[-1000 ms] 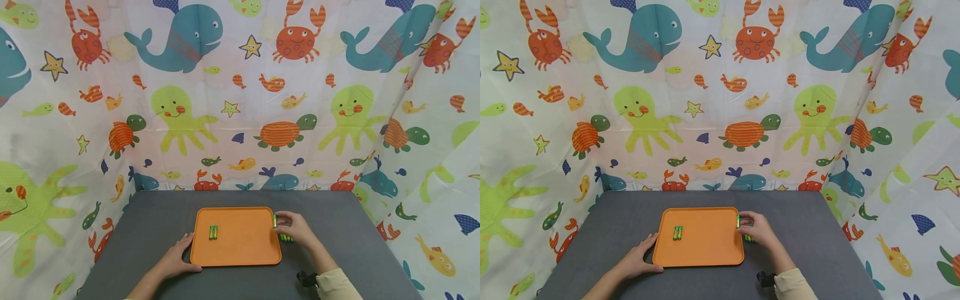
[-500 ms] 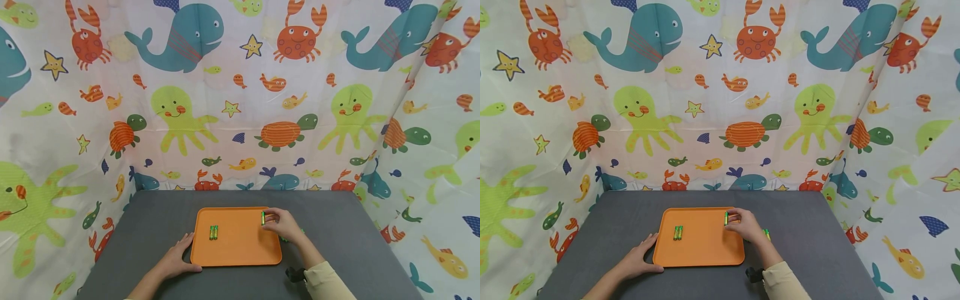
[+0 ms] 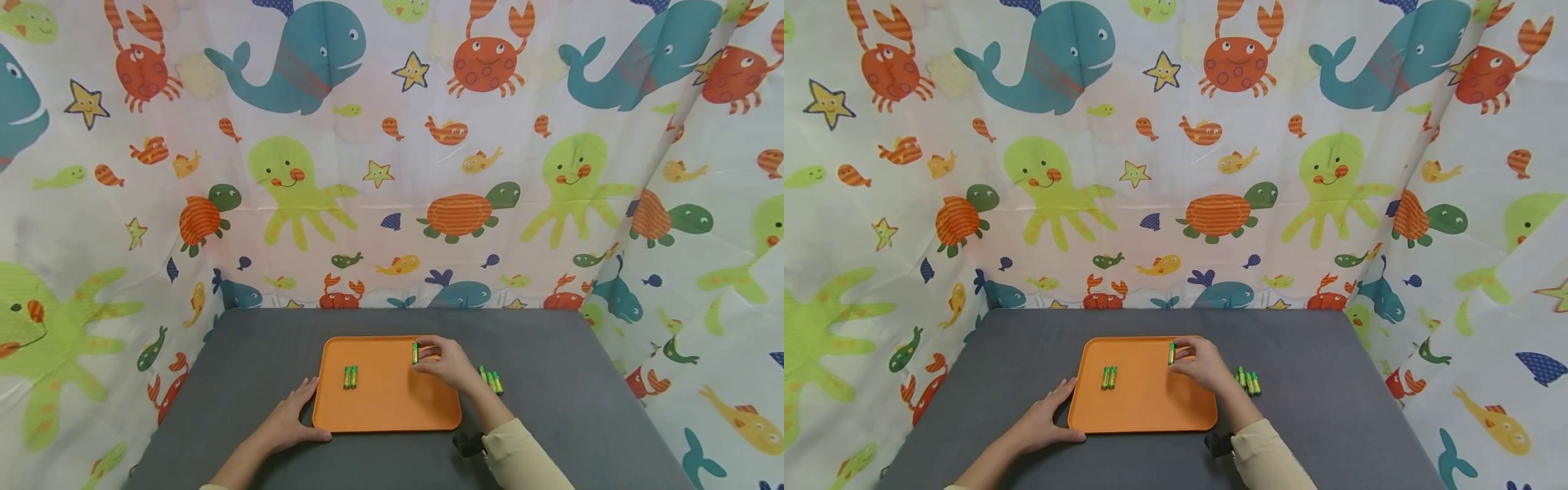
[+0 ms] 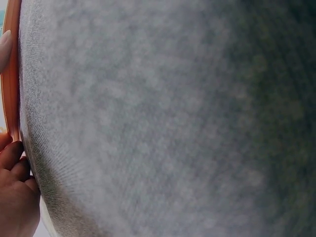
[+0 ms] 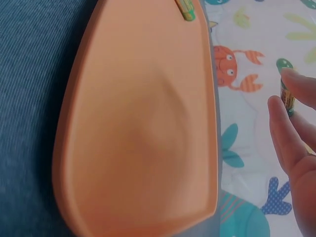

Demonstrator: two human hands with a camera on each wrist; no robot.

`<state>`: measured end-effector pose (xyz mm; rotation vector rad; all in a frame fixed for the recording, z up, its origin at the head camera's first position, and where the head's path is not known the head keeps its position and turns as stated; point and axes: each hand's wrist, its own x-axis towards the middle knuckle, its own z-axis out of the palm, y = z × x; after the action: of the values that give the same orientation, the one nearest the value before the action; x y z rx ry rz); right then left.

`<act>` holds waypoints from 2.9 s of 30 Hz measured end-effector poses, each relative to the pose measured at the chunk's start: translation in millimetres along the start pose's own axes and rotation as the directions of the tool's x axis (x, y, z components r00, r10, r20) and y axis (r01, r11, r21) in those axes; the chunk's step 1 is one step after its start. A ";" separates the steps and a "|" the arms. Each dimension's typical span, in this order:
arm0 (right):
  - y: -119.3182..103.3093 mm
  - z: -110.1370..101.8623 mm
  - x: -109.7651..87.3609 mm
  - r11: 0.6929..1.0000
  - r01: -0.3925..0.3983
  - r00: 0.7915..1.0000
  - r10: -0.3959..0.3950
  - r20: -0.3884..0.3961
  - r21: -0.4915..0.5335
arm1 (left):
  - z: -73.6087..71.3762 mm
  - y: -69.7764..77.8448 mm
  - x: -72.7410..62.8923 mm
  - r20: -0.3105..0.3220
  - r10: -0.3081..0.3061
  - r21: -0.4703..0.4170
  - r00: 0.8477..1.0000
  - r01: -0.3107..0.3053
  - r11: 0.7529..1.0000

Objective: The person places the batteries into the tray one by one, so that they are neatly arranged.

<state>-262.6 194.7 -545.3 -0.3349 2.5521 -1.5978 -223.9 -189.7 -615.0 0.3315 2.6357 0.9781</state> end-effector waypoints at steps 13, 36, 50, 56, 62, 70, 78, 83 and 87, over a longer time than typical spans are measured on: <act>-7.5 19.9 12.1 0.999 0.024 0.999 -0.025 0.040 0.023 | 2.4 0.1 1.4 0.009 0.006 -0.014 1.000 -0.006 1.000; -3.4 86.7 38.4 0.999 0.011 0.997 -0.007 0.074 -0.049 | -1.5 2.6 1.7 0.017 -0.018 -0.011 1.000 0.018 1.000; -3.0 117.7 49.7 0.995 0.016 0.997 -0.009 0.072 -0.099 | -1.6 -0.6 6.9 0.012 -0.040 -0.005 0.999 0.040 0.999; 3.5 126.5 55.2 0.987 0.013 0.997 -0.001 0.075 -0.159 | -2.4 -3.3 8.2 0.018 -0.025 -0.002 1.000 0.025 1.000; 5.9 130.1 56.1 0.977 0.019 0.998 -0.005 0.069 -0.211 | -2.9 -2.3 7.0 0.024 -0.024 0.002 0.999 0.024 1.000; 3.5 130.9 56.8 0.967 0.042 0.996 -0.021 0.086 -0.252 | -1.7 -3.8 6.3 0.016 -0.027 0.008 1.000 0.027 1.000; 3.0 128.4 56.3 0.971 0.033 0.995 -0.009 0.103 -0.238 | -1.2 -3.9 7.1 0.013 -0.023 0.002 1.000 0.023 1.000; 1.5 123.5 53.6 0.981 0.021 0.994 -0.001 0.107 -0.193 | -2.3 -2.0 6.3 0.015 -0.026 -0.003 1.000 0.026 1.000; 2.0 117.6 51.1 0.992 0.030 0.994 -0.017 0.107 -0.120 | -4.0 -0.6 4.5 0.020 -0.018 -0.008 1.000 0.018 1.000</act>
<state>-287.6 80.3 -597.6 -0.4502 2.5795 -1.3948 -229.6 -191.0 -613.4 0.3139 2.6113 0.9742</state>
